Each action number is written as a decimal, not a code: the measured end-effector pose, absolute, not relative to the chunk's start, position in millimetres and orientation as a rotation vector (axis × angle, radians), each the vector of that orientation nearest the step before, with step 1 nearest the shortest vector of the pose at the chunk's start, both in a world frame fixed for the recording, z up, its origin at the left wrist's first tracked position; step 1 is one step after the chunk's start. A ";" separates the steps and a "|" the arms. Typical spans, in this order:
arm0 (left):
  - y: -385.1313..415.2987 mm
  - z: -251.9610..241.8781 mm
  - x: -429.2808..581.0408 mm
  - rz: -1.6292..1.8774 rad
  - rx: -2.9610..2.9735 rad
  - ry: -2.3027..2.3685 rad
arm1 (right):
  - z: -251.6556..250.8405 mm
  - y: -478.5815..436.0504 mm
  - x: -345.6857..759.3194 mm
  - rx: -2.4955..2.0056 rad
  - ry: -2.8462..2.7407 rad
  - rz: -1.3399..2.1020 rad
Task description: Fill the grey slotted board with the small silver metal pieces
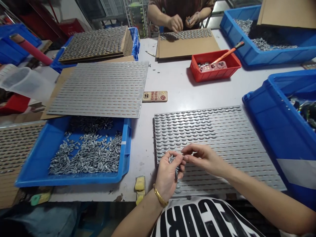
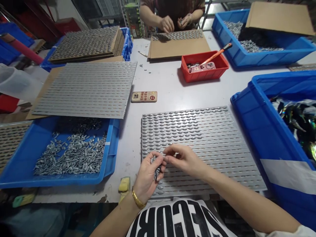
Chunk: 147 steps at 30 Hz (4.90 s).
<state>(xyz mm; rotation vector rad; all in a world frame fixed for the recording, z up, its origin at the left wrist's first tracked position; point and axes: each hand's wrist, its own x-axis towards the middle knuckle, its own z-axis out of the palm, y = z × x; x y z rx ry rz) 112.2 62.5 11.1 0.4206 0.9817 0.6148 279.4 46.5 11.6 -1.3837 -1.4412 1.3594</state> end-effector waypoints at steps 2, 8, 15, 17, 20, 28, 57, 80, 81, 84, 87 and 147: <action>61.9 10.0 115.4 0.610 0.439 0.973 | 12.1 44.1 278.3 -1.346 -1.253 1.538; 60.3 8.0 124.0 0.560 0.426 0.963 | 7.9 34.2 284.9 -1.370 -1.313 1.364; 61.8 10.3 133.1 0.509 0.314 0.959 | -3.4 19.9 288.6 -1.271 -1.906 0.587; 67.5 15.2 131.7 0.488 0.265 0.961 | -9.8 21.8 294.9 -1.287 -1.950 0.500; 77.4 24.4 125.8 0.562 0.194 0.984 | -20.4 31.5 308.5 -1.389 -1.874 0.486; 66.6 22.6 122.6 0.589 0.270 1.027 | -47.0 49.4 318.8 -1.577 -2.038 0.352; 59.7 8.2 147.5 0.566 0.265 0.978 | -42.8 34.2 335.9 -1.557 -1.946 0.305; 57.9 4.9 161.2 0.512 0.370 1.021 | 2.4 23.0 318.3 -1.344 -1.930 0.534; 57.5 4.8 162.5 0.496 0.378 1.035 | 1.4 22.3 317.5 -1.327 -1.974 0.469; 56.7 4.8 166.0 0.446 0.403 1.071 | -3.7 19.6 317.9 -1.301 -2.070 0.329; 57.0 5.4 168.1 0.424 0.418 1.075 | -6.4 16.4 322.4 -1.302 -2.112 0.308; 48.3 8.6 175.0 0.405 0.464 0.951 | -53.4 27.3 379.8 -1.767 -1.954 0.254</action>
